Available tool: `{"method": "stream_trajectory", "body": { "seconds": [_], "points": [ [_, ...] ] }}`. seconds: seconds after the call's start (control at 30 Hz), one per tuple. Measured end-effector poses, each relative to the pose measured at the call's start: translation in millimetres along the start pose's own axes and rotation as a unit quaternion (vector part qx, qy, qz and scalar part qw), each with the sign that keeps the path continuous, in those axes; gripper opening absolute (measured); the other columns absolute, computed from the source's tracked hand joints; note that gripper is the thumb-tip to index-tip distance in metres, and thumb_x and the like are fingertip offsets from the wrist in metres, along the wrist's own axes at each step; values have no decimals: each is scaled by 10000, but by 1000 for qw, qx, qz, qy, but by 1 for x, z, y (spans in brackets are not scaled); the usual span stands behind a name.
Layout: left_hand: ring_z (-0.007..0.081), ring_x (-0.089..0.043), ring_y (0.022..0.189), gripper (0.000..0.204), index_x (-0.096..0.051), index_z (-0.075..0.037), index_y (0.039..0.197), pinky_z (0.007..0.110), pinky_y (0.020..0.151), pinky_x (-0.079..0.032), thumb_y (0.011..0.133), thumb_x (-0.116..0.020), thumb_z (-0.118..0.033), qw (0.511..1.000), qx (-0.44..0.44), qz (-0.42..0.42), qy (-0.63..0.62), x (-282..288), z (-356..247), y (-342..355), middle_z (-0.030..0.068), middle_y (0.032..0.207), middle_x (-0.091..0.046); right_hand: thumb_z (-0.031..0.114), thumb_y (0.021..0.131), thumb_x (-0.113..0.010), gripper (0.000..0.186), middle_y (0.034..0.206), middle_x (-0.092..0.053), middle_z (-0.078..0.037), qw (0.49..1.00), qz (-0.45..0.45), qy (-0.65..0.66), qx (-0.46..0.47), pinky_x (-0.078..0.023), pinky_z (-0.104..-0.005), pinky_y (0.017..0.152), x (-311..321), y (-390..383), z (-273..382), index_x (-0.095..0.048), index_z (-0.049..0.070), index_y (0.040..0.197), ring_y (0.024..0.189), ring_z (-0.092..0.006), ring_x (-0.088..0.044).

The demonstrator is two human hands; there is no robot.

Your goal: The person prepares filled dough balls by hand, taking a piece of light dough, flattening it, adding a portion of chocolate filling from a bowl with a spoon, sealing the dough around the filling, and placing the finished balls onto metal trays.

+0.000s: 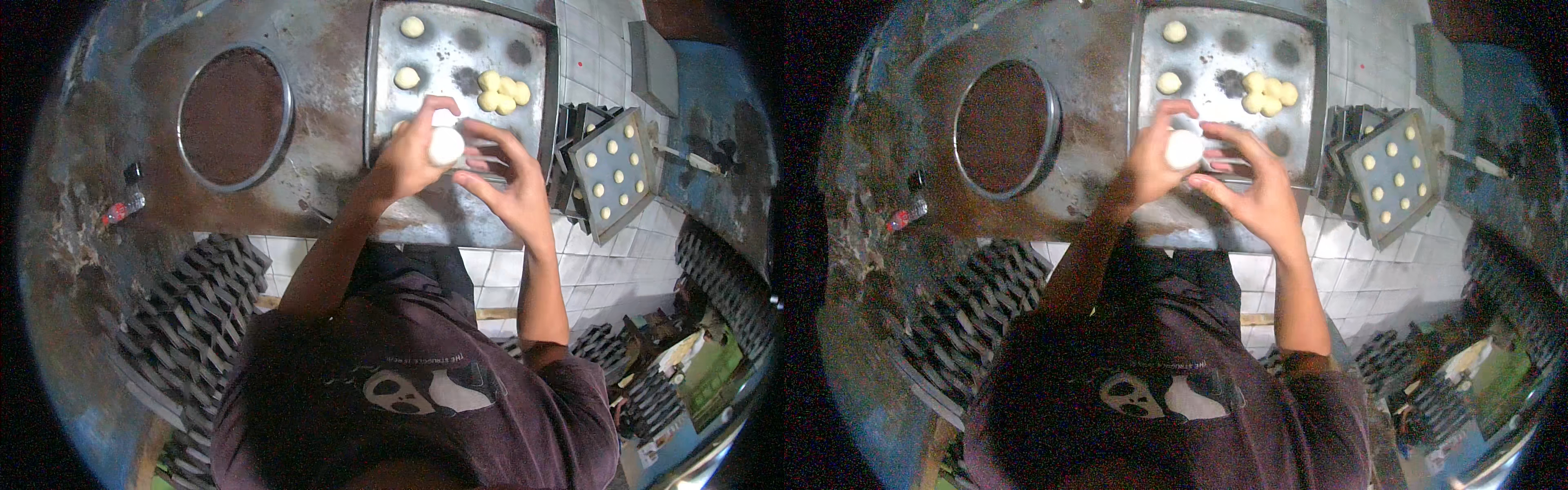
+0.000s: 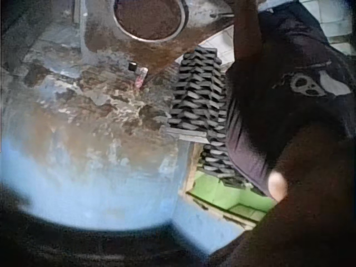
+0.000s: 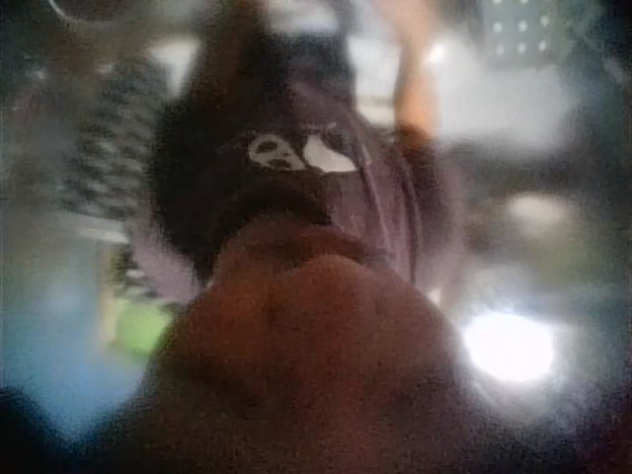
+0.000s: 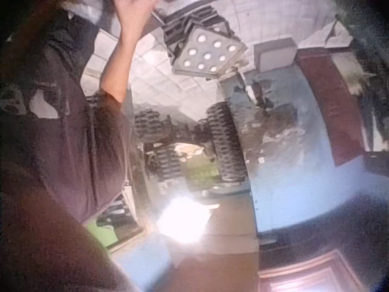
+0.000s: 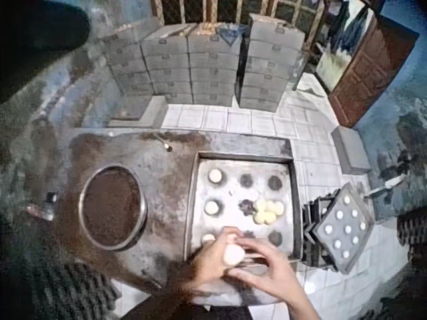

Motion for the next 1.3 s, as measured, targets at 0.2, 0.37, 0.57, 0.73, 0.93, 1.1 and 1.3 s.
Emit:
{"method": "stream_trajectory", "body": {
  "seconds": [0.2,0.37,0.57,0.73,0.93,1.1,1.3],
  "points": [
    [497,-666,1100,654,-421,-101,1360,534,850,-537,827,-797,-141,992,81,62,76,-65,101,38,294,1122,-705,196,850,-856,396,1197,-726,-99,990,71,-111,-47,-600,-358,847,31,45,-113,-742,82,1212,1053,-194,-704],
    [452,-590,1233,932,-318,-70,1539,508,1005,-498,757,-824,-81,991,88,45,88,-65,139,30,306,1352,-546,134,821,-821,383,1139,-731,-115,966,104,-233,46,-578,-412,870,42,74,-203,-745,92,1194,983,-302,-715],
    [280,-523,1129,1074,-212,-54,1621,427,1050,-451,766,-855,-139,987,54,-50,143,-8,147,-44,150,1285,-481,455,983,-603,849,1670,-302,-194,745,295,-544,249,-253,-452,1278,23,85,-248,-296,-69,1576,1552,-331,-284],
    [271,-553,1031,998,-256,-105,1616,391,986,-470,805,-834,-171,958,232,-77,150,19,117,-99,117,1150,-510,585,1025,-474,864,1714,-238,-167,738,304,-553,237,-171,-450,1310,18,85,-263,-285,-21,1611,1601,-301,-182],
    [262,-561,991,962,-272,-106,1603,406,933,-483,823,-829,-183,940,278,-120,155,21,82,-125,110,1095,-528,463,1075,-473,720,1726,-220,-157,924,275,-257,69,-149,-461,1309,36,114,-242,-321,11,1613,1613,-307,-139],
    [279,-569,980,913,-299,-101,1588,411,936,-487,840,-815,-184,948,235,-86,196,14,84,-123,123,1083,-534,426,1081,-474,693,1707,-268,-171,801,262,-488,226,-172,-506,1298,7,91,-262,-327,-5,1603,1592,-340,-221],
    [270,-580,963,862,-317,-88,1575,400,933,-493,859,-794,-150,958,208,-95,172,14,81,-121,123,1042,-547,315,1035,-611,439,1416,-605,-209,949,99,-283,94,-442,-440,1145,42,103,-228,-625,29,1369,1346,-390,-553]
  ]
}}
Point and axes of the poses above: each hand's wrist, its own y-axis towards the middle knuckle, its own x-axis out of the back of the hand, z = x × y, the point moved 1 cm from there along y, towards the middle knuckle
